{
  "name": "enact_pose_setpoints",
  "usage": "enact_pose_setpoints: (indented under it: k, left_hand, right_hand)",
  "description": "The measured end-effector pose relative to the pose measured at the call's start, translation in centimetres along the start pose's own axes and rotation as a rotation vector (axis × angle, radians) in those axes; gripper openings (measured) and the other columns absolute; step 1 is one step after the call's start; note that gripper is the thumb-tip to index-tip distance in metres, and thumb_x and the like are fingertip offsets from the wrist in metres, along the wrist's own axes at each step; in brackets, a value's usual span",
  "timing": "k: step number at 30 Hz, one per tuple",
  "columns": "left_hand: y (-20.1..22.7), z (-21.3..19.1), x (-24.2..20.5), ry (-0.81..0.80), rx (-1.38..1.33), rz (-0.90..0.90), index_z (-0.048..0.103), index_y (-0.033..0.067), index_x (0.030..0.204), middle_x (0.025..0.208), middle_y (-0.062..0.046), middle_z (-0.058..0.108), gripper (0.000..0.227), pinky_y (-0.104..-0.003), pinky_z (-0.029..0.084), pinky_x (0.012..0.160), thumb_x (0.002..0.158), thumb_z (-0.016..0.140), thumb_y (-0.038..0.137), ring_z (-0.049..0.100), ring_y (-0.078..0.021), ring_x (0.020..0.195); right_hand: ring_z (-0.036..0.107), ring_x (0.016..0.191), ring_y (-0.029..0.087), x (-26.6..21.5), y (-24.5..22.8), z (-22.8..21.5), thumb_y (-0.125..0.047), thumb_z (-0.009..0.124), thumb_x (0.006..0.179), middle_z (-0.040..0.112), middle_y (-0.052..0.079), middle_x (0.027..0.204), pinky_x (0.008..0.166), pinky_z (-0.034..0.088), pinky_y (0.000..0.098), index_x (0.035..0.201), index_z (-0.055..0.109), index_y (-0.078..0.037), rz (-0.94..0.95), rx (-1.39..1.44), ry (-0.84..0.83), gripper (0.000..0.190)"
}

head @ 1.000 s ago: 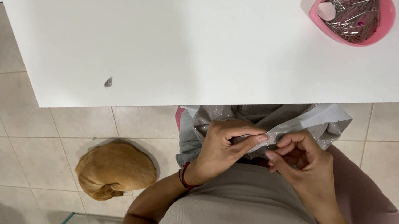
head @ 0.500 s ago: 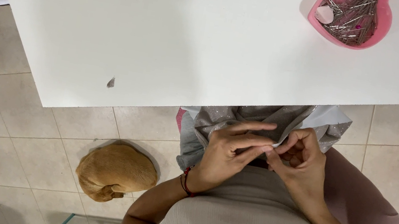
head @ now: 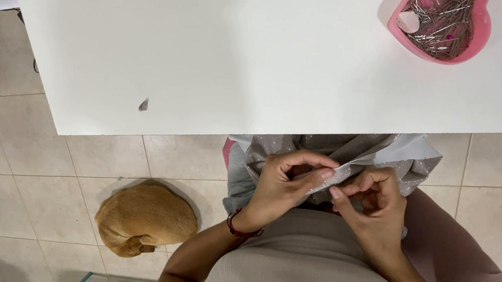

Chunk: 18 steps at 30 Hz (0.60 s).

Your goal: The person pins a piece of sparkly silver fabric by hand. They repeatedly pick up pins from a pink heart-shaped container on the table and insert them into the folded edge of the fabric. A sewing machine and scissors are visible on the table, and a dog is sleeping on the floor nearby.

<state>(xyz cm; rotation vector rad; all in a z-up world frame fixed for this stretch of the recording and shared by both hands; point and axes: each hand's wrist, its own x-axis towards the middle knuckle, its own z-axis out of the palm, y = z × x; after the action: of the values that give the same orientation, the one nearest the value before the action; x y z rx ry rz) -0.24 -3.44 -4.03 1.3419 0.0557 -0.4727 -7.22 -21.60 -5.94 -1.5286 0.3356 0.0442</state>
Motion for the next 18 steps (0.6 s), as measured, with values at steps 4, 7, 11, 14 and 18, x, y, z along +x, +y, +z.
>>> enact_pose_setpoints:
  k: [4, 7, 11, 14, 18]
  left_hand:
    - [0.2, -0.2, -0.1, -0.005, -0.076, -0.066, 0.079, 0.0049, 0.125, 0.095, -0.012, 0.08, 0.021, -0.029, 0.057, 0.079, 0.104, 0.077, 0.01, 0.065, -0.0089, 0.09]
    - [-1.0, -0.3, -0.5, -0.003, -0.124, -0.113, 0.072, 0.0028, 0.128, 0.095, -0.012, 0.078, 0.024, -0.024, 0.055, 0.076, 0.105, 0.075, 0.009, 0.063, -0.0079, 0.086]
    - [-2.5, -0.4, -0.9, -0.014, -0.147, -0.089, 0.067, 0.0006, 0.122, 0.096, -0.015, 0.079, 0.019, -0.021, 0.055, 0.07, 0.105, 0.075, 0.007, 0.065, -0.0076, 0.082]
    - [-2.9, -0.4, -1.1, -0.007, -0.152, -0.073, 0.064, 0.0014, 0.116, 0.096, -0.016, 0.08, 0.016, -0.021, 0.054, 0.068, 0.105, 0.075, 0.005, 0.064, -0.007, 0.081]
    - [-2.3, -0.2, -1.1, 0.003, -0.116, -0.034, 0.062, 0.0019, 0.11, 0.094, -0.018, 0.081, 0.016, -0.021, 0.051, 0.065, 0.104, 0.076, 0.002, 0.062, -0.0072, 0.079]
  right_hand:
    - [0.075, 0.057, 0.018, 0.0, 0.5, 0.0, 0.004, 0.087, 0.085, 0.074, 0.018, 0.074, 0.053, 0.063, 0.0281, 0.094, 0.05, -0.002, 0.0, 0.021, -0.02, 0.039]
    - [0.076, 0.064, 0.018, -0.4, 1.2, -0.1, 0.005, 0.084, 0.088, 0.072, 0.018, 0.077, 0.055, 0.067, 0.0287, 0.097, 0.048, -0.004, 0.055, 0.138, -0.029, 0.038]
    - [0.077, 0.065, 0.019, -0.4, 1.7, -0.2, 0.005, 0.083, 0.089, 0.072, 0.018, 0.077, 0.054, 0.067, 0.0291, 0.095, 0.045, -0.005, 0.075, 0.165, -0.034, 0.039]
    - [0.077, 0.066, 0.019, -0.8, 2.1, -0.3, 0.005, 0.082, 0.09, 0.071, 0.019, 0.077, 0.054, 0.067, 0.029, 0.095, 0.044, -0.006, 0.083, 0.175, -0.035, 0.04]
    - [0.077, 0.064, 0.018, -0.6, 2.2, -0.4, 0.005, 0.082, 0.09, 0.073, 0.019, 0.076, 0.054, 0.067, 0.0284, 0.094, 0.044, -0.007, 0.065, 0.166, -0.038, 0.041]
